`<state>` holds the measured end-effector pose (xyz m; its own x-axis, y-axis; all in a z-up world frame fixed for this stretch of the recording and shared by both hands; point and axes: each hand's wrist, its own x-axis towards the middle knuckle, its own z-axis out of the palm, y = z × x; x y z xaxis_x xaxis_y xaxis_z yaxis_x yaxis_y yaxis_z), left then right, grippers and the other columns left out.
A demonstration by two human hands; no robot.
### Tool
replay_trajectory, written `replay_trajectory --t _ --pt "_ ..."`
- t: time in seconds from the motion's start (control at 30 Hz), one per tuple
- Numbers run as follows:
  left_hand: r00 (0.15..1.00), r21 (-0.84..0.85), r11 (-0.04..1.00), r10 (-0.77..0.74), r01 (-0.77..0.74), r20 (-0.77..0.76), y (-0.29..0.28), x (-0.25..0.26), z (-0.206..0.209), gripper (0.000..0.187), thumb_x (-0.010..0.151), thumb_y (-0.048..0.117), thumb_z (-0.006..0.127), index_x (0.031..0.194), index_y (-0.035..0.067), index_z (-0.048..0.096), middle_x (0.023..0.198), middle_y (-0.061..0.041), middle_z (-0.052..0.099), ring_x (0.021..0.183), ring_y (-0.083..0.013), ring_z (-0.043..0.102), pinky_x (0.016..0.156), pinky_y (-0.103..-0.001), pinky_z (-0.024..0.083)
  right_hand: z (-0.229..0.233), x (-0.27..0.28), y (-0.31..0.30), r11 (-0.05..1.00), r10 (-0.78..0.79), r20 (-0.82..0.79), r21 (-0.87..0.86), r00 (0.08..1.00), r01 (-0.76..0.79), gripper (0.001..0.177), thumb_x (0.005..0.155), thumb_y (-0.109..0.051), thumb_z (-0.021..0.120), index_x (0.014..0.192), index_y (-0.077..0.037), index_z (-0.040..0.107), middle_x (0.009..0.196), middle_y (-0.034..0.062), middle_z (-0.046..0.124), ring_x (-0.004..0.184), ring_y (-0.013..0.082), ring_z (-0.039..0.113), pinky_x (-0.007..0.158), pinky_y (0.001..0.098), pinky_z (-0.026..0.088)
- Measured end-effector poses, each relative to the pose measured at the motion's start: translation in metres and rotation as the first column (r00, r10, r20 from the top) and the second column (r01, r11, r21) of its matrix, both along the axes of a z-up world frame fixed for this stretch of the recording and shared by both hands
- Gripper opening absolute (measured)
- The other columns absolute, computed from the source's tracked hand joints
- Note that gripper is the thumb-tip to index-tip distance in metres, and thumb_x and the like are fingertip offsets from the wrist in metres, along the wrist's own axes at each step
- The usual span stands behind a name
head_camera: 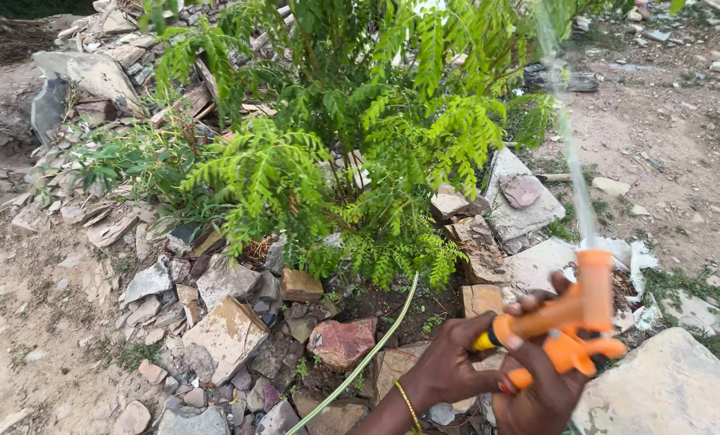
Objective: The person waters a plant by spraying water over it using a hose spray nozzle.
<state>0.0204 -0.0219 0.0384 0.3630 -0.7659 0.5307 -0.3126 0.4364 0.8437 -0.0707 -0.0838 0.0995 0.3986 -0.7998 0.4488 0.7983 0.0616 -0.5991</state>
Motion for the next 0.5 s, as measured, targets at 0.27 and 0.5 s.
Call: replay_trajectory --t 0.27,0.5 --pt "0.980 0.042 0.993 0.117 -0.111 -0.159 0.057 0.019 0.008 0.086 0.080 0.073 0.074 0.132 0.004 0.066 0.083 0.003 0.058 0.073 -0.0056 0.049 0.062 -0.027 0.041 0.023 0.032 0.048 0.976 0.198 -0.266 -0.031 0.943 -0.214 0.082 0.071 0.012 0.055 0.151 0.002 0.039 0.118 0.0138 0.059 0.114 0.0257 0.061 0.100 0.0379 0.050" --pt "0.979 0.187 0.961 0.197 -0.203 0.052 0.125 0.042 0.018 0.091 0.076 0.080 0.067 0.123 0.002 0.062 0.064 0.000 0.046 0.055 -0.0089 0.043 0.052 -0.029 0.034 0.017 0.046 0.106 0.976 0.195 -0.295 -0.033 0.935 -0.214 0.077 0.074 0.016 0.055 0.149 0.003 0.041 0.109 0.0110 0.055 0.105 0.0202 0.058 0.096 0.0358 0.049"
